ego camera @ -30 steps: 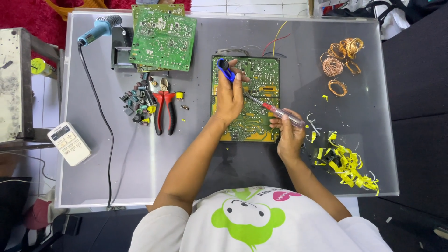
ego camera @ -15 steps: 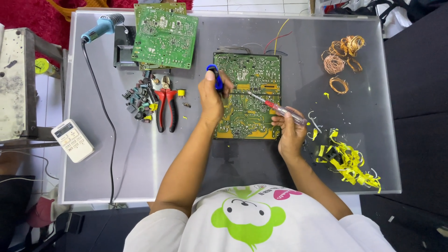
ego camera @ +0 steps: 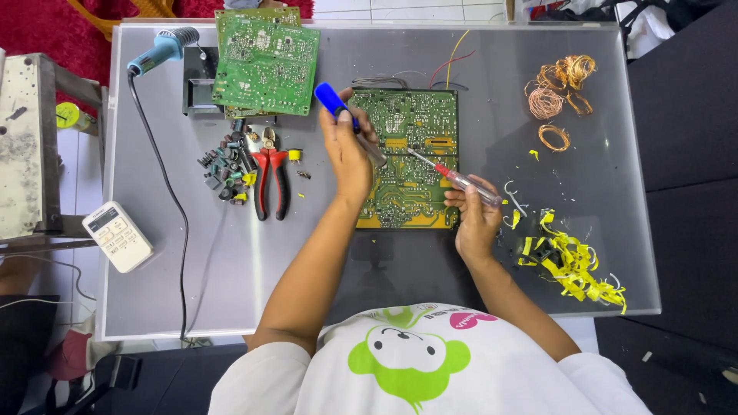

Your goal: Removing solder from a printed circuit board using a soldering iron and a manual desoldering pump.

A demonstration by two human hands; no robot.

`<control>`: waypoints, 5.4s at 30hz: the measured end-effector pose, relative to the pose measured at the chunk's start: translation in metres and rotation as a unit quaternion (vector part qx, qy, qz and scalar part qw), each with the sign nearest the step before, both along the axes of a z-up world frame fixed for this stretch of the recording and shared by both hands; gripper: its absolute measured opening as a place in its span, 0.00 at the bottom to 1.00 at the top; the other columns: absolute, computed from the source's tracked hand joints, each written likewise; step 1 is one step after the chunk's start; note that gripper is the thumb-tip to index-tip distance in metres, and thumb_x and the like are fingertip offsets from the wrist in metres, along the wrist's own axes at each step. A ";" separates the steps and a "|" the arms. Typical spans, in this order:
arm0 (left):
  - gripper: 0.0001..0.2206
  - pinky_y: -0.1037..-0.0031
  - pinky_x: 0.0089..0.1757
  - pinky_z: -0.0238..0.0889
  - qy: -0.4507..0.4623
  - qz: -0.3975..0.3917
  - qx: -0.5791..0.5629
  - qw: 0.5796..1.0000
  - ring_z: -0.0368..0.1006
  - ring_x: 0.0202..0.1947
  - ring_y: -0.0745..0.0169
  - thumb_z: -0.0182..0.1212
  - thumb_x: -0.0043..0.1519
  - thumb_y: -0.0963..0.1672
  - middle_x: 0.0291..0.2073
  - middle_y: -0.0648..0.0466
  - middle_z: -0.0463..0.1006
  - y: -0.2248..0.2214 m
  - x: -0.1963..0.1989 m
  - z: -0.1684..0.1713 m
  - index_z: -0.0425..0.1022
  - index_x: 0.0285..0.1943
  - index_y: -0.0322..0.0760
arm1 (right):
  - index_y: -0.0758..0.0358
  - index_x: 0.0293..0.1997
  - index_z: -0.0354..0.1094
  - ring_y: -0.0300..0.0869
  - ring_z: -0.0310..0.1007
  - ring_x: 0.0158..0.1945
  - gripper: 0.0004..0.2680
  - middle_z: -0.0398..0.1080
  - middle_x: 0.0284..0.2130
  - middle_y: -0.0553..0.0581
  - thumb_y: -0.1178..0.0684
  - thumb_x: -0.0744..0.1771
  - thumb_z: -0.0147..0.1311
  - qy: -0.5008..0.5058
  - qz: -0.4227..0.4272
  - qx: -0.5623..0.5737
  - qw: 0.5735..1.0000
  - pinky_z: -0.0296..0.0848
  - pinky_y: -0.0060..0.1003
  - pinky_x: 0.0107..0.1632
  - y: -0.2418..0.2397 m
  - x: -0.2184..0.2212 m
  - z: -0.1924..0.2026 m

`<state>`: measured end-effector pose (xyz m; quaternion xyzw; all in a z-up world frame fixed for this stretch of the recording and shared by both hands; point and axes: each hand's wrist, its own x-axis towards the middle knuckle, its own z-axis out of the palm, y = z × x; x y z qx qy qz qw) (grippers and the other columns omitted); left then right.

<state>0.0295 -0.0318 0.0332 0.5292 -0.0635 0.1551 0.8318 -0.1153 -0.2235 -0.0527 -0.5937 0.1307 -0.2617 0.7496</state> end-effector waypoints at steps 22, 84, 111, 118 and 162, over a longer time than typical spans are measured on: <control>0.16 0.59 0.57 0.76 -0.060 0.025 0.132 0.989 0.80 0.46 0.64 0.47 0.81 0.43 0.46 0.55 0.69 -0.035 0.015 -0.036 0.58 0.78 0.38 | 0.77 0.65 0.61 0.47 0.86 0.42 0.12 0.79 0.46 0.74 0.57 0.76 0.49 0.004 -0.002 0.008 1.000 0.88 0.35 0.44 -0.001 -0.003 0.001; 0.15 0.62 0.55 0.77 -0.100 0.089 0.037 0.990 0.72 0.40 0.65 0.42 0.82 0.44 0.41 0.54 0.65 0.020 0.011 -0.041 0.61 0.73 0.33 | 0.74 0.66 0.62 0.45 0.86 0.41 0.11 0.80 0.47 0.72 0.55 0.77 0.48 0.017 0.011 -0.012 1.000 0.88 0.32 0.43 -0.005 -0.001 -0.001; 0.19 0.58 0.50 0.76 -0.166 -0.010 0.282 0.945 0.79 0.45 0.51 0.48 0.78 0.37 0.45 0.48 0.77 0.015 -0.003 -0.007 0.59 0.79 0.31 | 0.76 0.66 0.61 0.45 0.85 0.41 0.12 0.79 0.46 0.73 0.55 0.77 0.48 0.017 0.020 -0.031 0.999 0.87 0.32 0.41 -0.007 0.002 0.002; 0.16 0.57 0.51 0.77 -0.156 -0.006 0.267 0.951 0.82 0.44 0.51 0.49 0.78 0.38 0.45 0.48 0.82 0.022 0.002 -0.007 0.63 0.75 0.30 | 0.75 0.66 0.61 0.45 0.85 0.41 0.12 0.79 0.46 0.71 0.55 0.77 0.48 0.019 0.025 -0.039 0.999 0.87 0.32 0.42 -0.006 0.001 0.007; 0.14 0.61 0.55 0.75 -0.071 0.053 0.103 0.991 0.76 0.41 0.65 0.47 0.80 0.41 0.43 0.55 0.70 0.011 0.017 -0.031 0.64 0.74 0.39 | 0.73 0.66 0.61 0.44 0.85 0.40 0.12 0.80 0.44 0.70 0.54 0.77 0.46 0.039 0.034 -0.013 0.999 0.86 0.31 0.40 -0.012 0.003 0.005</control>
